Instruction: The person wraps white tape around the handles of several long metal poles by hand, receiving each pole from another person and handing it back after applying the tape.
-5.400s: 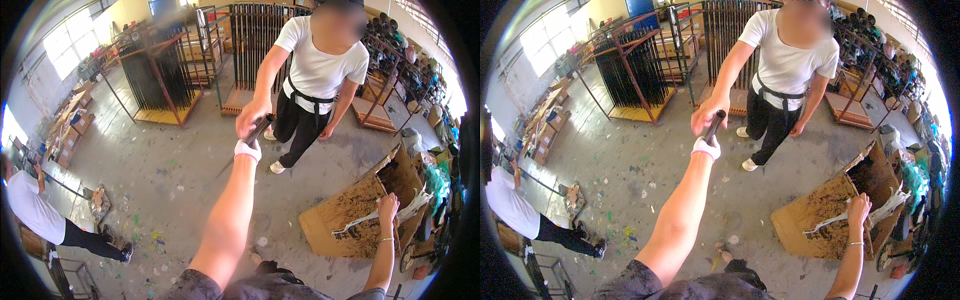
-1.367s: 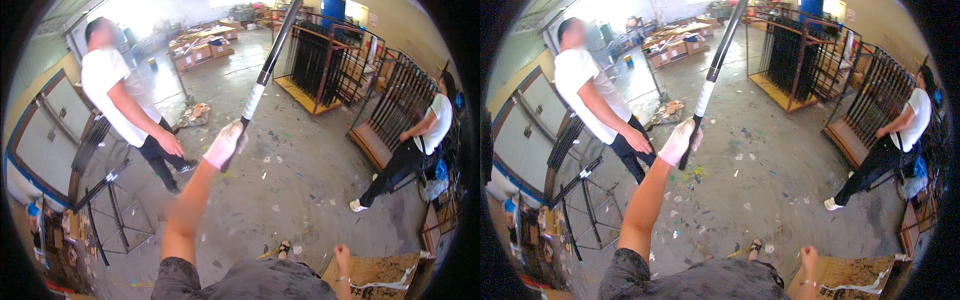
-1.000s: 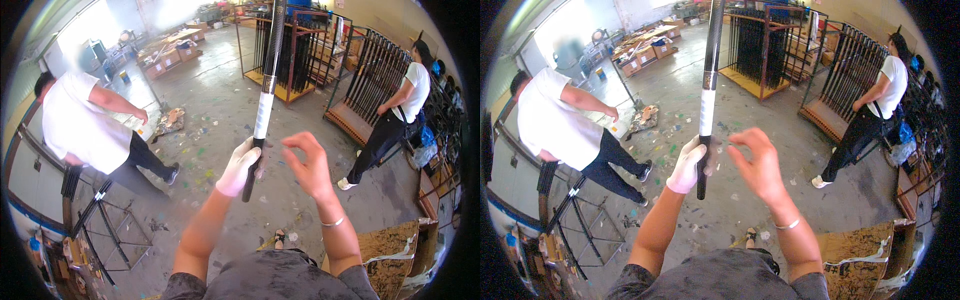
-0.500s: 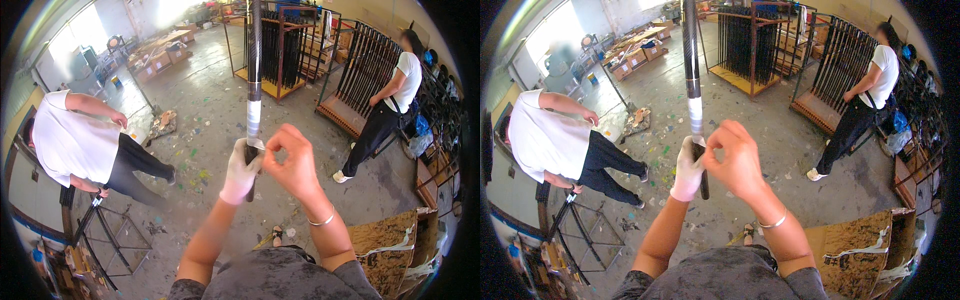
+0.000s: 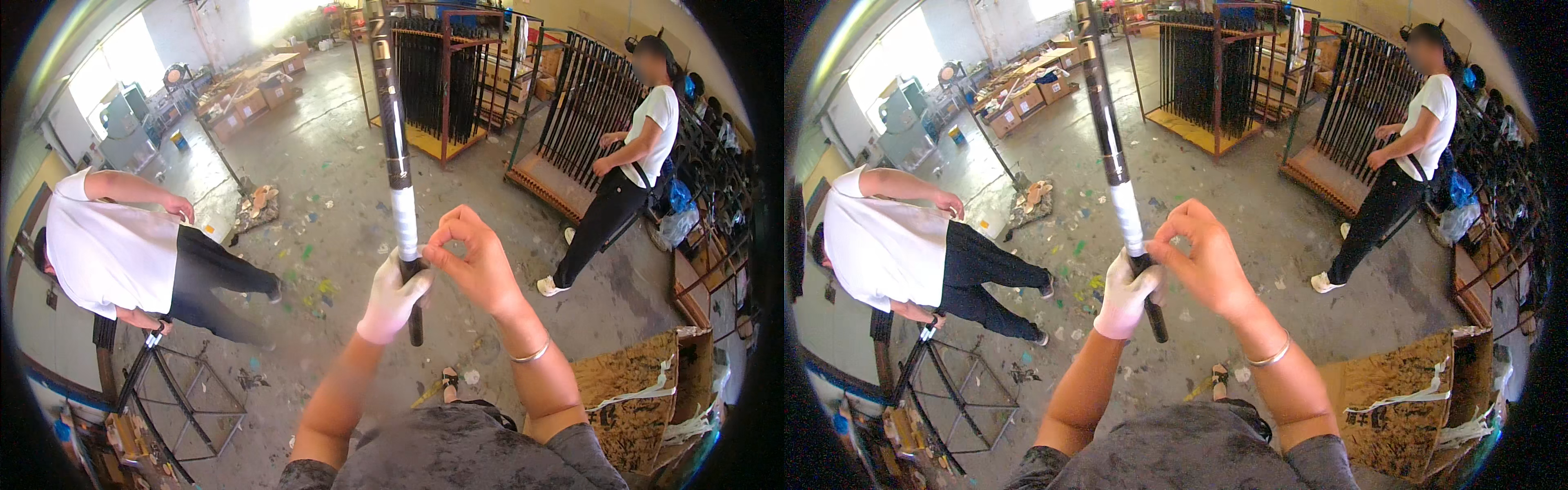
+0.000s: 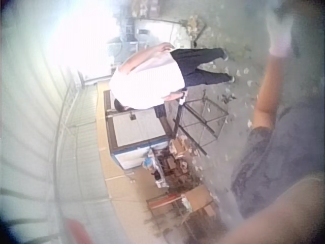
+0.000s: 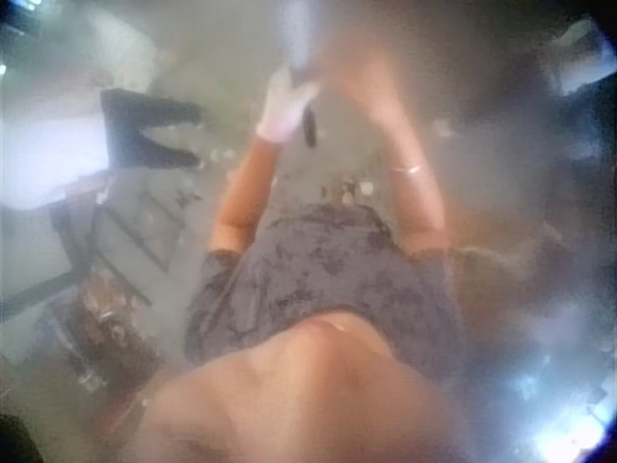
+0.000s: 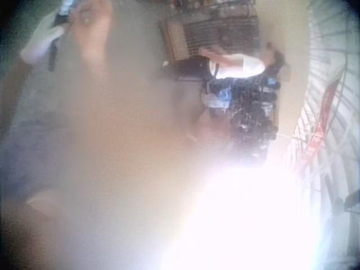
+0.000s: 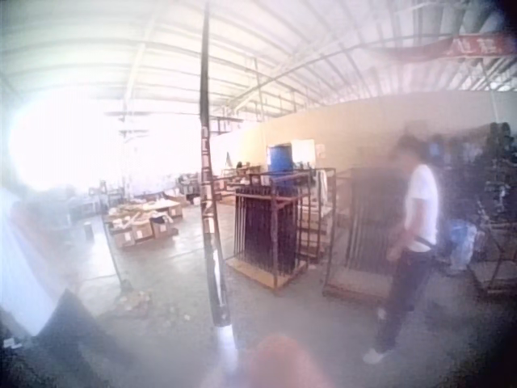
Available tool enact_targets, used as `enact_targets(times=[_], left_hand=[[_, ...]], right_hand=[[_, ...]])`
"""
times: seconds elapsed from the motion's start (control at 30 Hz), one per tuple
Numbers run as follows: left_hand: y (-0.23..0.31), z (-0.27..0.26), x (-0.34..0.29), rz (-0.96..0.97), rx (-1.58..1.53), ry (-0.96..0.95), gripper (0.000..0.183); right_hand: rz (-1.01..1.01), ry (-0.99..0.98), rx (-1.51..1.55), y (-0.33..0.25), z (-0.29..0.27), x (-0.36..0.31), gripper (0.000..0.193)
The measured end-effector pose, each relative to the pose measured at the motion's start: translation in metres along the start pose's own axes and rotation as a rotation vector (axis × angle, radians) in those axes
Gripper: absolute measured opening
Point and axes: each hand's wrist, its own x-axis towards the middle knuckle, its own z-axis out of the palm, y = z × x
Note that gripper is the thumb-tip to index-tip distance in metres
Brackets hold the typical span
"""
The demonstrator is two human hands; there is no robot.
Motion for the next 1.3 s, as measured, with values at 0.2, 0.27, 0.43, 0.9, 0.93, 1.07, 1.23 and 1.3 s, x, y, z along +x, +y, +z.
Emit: enact_targets(times=[0.2,0.27,0.43,0.9,0.93,1.07,1.23,1.3], left_hand=[[0.012,-0.039,-0.017,-0.061,-0.635,-0.631,0.02],[0.008,-0.04,-0.015,-0.186,-0.289,-0.395,0.019],[-0.013,-0.01,0.011,-0.236,-0.196,-0.295,0.019],[-0.024,-0.007,0.031,-0.082,-0.319,-0.207,0.028],[-0.026,-0.01,0.031,-0.089,-0.37,-0.191,0.027],[-0.039,-0.016,0.034,0.001,-0.204,-0.008,0.016],[-0.068,-0.024,0.038,0.003,-0.036,0.241,0.01],[-0.081,-0.03,0.04,-0.051,-0.006,0.365,0.011]], right_hand=[[0.336,0.69,-0.63,0.044,-0.191,-0.015,0.003],[0.439,0.953,-0.836,0.083,-0.292,-0.071,0.015],[0.482,0.794,-0.823,0.156,-0.413,-0.228,0.019],[0.52,0.793,-0.637,0.107,-0.409,-0.242,0.015],[0.529,0.77,-0.661,0.107,-0.409,-0.239,0.015],[0.548,0.683,-0.599,0.096,-0.398,-0.219,0.013],[0.486,0.539,-0.628,0.081,-0.363,-0.191,0.012],[0.478,0.486,-0.634,0.079,-0.347,-0.183,0.012]])
